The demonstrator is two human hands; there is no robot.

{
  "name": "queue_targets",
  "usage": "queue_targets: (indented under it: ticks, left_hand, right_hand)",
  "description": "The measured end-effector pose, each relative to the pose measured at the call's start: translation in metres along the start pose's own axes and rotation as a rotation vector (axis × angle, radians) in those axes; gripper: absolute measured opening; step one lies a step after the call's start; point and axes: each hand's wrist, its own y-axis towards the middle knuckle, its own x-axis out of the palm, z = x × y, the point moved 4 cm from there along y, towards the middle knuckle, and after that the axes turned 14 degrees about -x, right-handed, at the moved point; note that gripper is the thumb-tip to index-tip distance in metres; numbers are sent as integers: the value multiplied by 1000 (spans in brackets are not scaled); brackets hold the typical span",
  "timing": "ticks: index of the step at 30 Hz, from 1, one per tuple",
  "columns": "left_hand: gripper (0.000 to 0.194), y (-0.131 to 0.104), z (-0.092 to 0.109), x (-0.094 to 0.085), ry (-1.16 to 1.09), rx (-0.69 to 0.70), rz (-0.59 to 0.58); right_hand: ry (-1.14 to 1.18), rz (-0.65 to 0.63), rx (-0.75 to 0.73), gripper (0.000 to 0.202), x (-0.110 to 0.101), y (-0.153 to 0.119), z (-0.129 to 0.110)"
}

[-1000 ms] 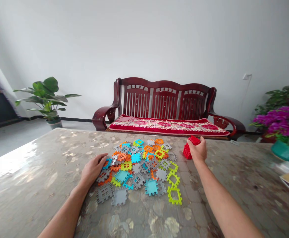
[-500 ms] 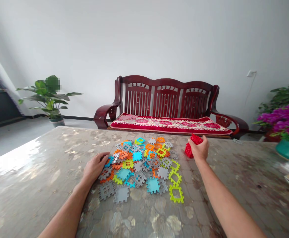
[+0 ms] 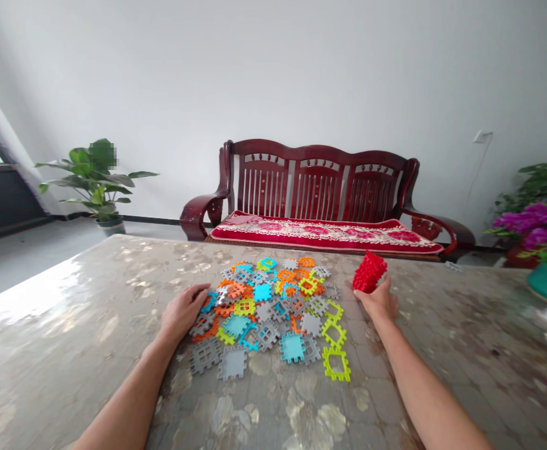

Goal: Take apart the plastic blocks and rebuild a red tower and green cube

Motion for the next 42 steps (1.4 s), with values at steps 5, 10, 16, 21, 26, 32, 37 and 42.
queue_targets:
  ticks: [5,10,16,21,26,32,37,42]
  left_hand:
    - [44,0,0,0,-4,10,15]
    - [46,1,-2,3,-13,6,-9]
    - [46,2,-2,4,-21,9,-19]
    - [45,1,-1,3,-49,-5,-19]
    - [45,0,0,3,-42,-16,-9]
    - [44,-1,3,1,-4,-10,-9]
    - [43,-2,4,1,15,-6,-14]
    - [40,-2,4,1,16,9,-1]
  right_hand:
    - [25,76,-26,118,4,5,1]
    - [123,129,-39,116,10,12,7]
    - [-10,12,-19,111,6,9,-2]
    - [-20,7,-47,108,-1,2,-4]
    - [58,115,-130,86,-2,-9,5]
    - [230,205,-169,62,-3,-32,14]
    - [405,105,-274,40,8,-54,-2]
    - [348,-49,-493,30,11,-65,-32]
